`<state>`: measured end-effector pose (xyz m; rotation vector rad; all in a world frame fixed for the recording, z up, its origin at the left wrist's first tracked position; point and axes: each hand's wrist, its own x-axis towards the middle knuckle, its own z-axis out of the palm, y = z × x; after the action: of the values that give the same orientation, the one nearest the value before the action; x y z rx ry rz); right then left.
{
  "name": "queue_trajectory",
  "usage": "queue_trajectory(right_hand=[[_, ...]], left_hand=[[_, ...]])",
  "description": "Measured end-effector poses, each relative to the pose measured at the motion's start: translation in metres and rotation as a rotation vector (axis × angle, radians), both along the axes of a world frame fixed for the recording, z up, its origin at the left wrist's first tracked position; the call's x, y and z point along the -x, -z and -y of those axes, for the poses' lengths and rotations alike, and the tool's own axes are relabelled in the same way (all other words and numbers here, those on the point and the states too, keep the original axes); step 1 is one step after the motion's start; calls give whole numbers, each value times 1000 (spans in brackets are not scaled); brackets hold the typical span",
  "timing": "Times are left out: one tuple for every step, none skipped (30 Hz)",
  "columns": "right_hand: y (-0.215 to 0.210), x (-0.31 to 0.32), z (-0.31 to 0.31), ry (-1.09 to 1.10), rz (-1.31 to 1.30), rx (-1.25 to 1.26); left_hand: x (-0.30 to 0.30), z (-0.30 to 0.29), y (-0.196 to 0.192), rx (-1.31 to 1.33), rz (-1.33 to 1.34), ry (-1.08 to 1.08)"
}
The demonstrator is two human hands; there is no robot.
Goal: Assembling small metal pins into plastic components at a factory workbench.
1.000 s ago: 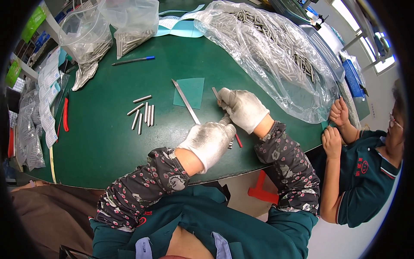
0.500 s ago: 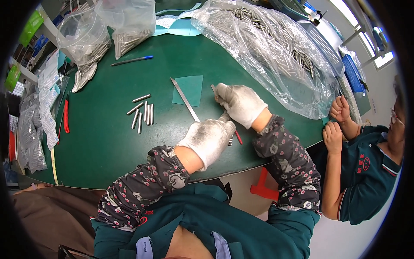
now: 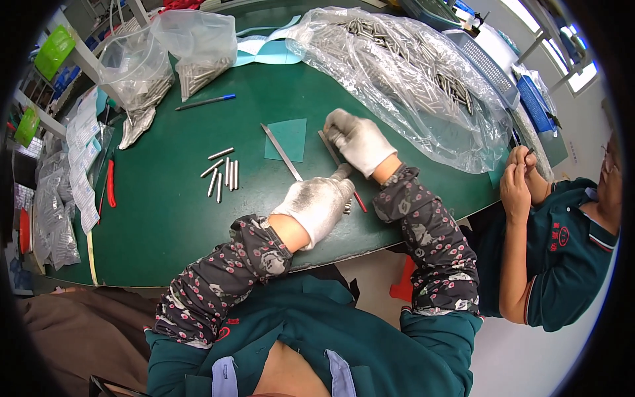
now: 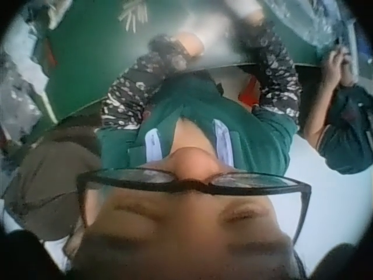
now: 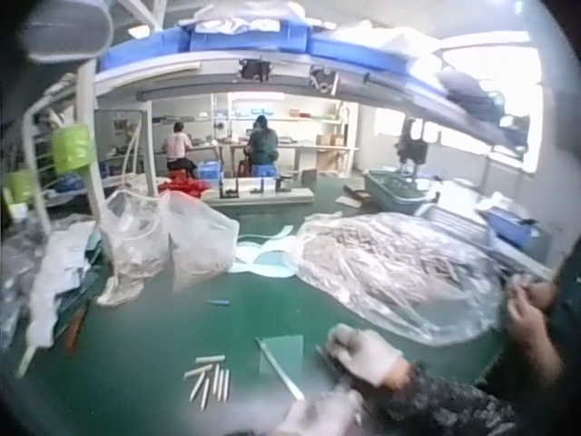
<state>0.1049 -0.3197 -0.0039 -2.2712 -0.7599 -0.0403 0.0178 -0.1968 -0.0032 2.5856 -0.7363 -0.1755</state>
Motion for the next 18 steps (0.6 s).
queue_trajectory(right_hand=[[-1,0,3,12,-88,-226],[-13,6,0,49,-285,-359],[-24,12,-2,79,-274,-412],[-33,17,-5,83,-235,-419],[-38,21,-7,89,-197,-428],[-42,22,-10,82,-193,-435],[-46,23,-14,87,-147,-482],[-48,25,-18,91,-104,-531],[-51,26,-23,77,-106,-542],[-53,28,-27,69,-205,-561],[-55,28,-34,58,-305,-575],[-58,32,-42,55,-337,-561],[-57,34,-52,19,-284,-502],[-53,37,-64,-3,-173,-449],[-53,42,-77,-27,-59,-400],[-50,41,-88,-60,35,-339],[-47,44,-103,-58,49,-327],[-49,47,-113,-61,-18,-276]], left_hand=[[-1,0,4,21,49,13],[-1,-4,4,17,51,-3],[-2,-6,1,29,42,21],[-1,-9,-3,40,33,43],[0,-11,-6,34,40,39],[2,-14,-9,117,67,8],[4,-18,-12,197,94,-24],[7,-22,-13,267,193,-49],[8,-30,-14,254,197,-60],[9,-43,-17,372,130,-92],[9,-57,-21,491,65,-125],[10,-71,-26,556,83,-162],[11,-86,-28,699,15,-214],[12,-102,-30,786,-71,-300],[16,-116,-36,869,-152,-389],[17,-129,-38,969,-166,-454],[20,-142,-39,1071,-177,-523],[24,-151,-45,1059,-160,-625]])
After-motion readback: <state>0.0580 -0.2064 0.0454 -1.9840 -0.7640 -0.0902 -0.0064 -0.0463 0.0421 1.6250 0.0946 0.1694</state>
